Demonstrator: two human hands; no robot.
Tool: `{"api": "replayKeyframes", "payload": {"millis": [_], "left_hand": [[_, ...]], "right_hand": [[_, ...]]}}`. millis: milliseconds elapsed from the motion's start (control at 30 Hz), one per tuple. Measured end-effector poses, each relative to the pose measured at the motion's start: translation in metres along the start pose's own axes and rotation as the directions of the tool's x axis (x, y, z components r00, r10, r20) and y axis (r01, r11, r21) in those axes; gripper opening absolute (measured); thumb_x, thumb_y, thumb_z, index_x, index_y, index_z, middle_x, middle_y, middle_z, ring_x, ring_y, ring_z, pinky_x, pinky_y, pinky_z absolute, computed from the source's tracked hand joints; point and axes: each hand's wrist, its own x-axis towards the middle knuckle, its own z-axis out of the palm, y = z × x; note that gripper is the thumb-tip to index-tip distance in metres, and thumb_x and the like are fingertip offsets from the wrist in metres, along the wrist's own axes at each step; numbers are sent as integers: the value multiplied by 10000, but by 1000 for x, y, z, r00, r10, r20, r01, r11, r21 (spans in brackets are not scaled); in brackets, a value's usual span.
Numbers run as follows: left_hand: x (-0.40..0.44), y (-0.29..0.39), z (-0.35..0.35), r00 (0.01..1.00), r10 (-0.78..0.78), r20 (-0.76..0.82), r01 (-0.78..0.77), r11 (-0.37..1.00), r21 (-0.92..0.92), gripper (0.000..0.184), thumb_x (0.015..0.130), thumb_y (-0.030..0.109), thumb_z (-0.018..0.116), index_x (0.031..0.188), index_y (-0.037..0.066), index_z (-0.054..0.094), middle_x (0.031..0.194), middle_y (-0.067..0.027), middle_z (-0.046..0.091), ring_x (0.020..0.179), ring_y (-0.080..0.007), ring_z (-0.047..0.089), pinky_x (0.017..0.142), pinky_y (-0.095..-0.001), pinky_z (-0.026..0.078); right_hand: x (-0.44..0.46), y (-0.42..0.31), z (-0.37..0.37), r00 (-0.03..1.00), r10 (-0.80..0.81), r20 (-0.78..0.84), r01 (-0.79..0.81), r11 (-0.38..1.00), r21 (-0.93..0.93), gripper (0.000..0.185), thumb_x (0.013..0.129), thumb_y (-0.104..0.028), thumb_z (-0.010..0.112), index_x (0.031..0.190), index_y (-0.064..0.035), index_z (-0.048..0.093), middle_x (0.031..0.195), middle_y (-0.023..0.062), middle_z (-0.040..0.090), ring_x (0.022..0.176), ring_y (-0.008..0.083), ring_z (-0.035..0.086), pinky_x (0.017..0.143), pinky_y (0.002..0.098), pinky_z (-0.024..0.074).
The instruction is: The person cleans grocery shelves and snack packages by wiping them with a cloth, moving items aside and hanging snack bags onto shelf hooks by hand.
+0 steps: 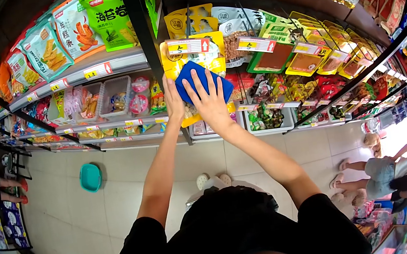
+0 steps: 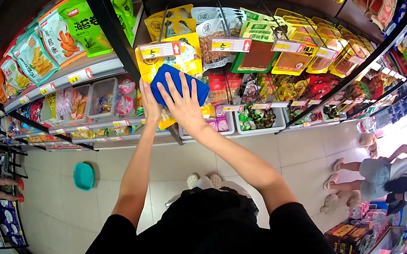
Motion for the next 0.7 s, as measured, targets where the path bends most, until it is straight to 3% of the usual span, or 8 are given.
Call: {"api": "replayKeyframes", "payload": {"millis": [67,133,267,533,633,700], "left_hand": [[-2,1,1,1000,-26,-17,26,1000,-12,552,1043,404,272,1436,19,311,1392,-163,437,1275,-261,438,1063,-345,335],[-9,23,3,1000,-7,23,5,997,72,512,1043,373,294,1418,28,340,1364,-189,476,1247,-315,468,1030,-384,353],[-10,23,4,1000,-8,1,7,993,117,464,1044,335,312,1408,50,350,1322,-183,509,1217,-315,490,1006,-386,369],[-10,19,7,998,48,43,-52,993,104,436,1053,318,334,1380,31,360,1288,-167,526,1194,-256,491,1003,-355,358],[-11,24,8,999,33,40,-38,991,131,412,1055,292,335,1371,30,368,1266,-162,542,1170,-245,503,991,-344,365],[-11,23,6,999,22,36,-28,986,163,405,1056,282,337,1369,29,371,1254,-158,550,1155,-240,512,983,-340,372]], "right_hand": [[-7,0,-1,1000,-12,19,13,1000,-15,646,842,-152,543,1461,-151,356,1543,156,257,1375,466,264,1057,632,273],[-13,2,-4,999,-45,23,44,999,26,650,835,-137,550,1457,-145,364,1546,154,252,1376,466,264,1056,629,281],[-29,1,-11,997,-60,58,55,995,81,677,825,-90,546,1468,-159,345,1553,144,240,1381,451,262,1072,606,284],[-80,-3,-21,989,-106,106,85,979,184,701,808,-54,557,1467,-137,333,1561,115,217,1385,427,255,1082,564,322],[-112,1,-29,972,-77,221,-27,902,431,705,791,45,499,1460,-99,329,1532,136,254,1371,389,293,1114,471,328],[-127,11,-38,965,-73,251,-57,878,475,701,791,49,496,1458,-95,333,1524,143,267,1370,382,299,1116,468,326]]}}
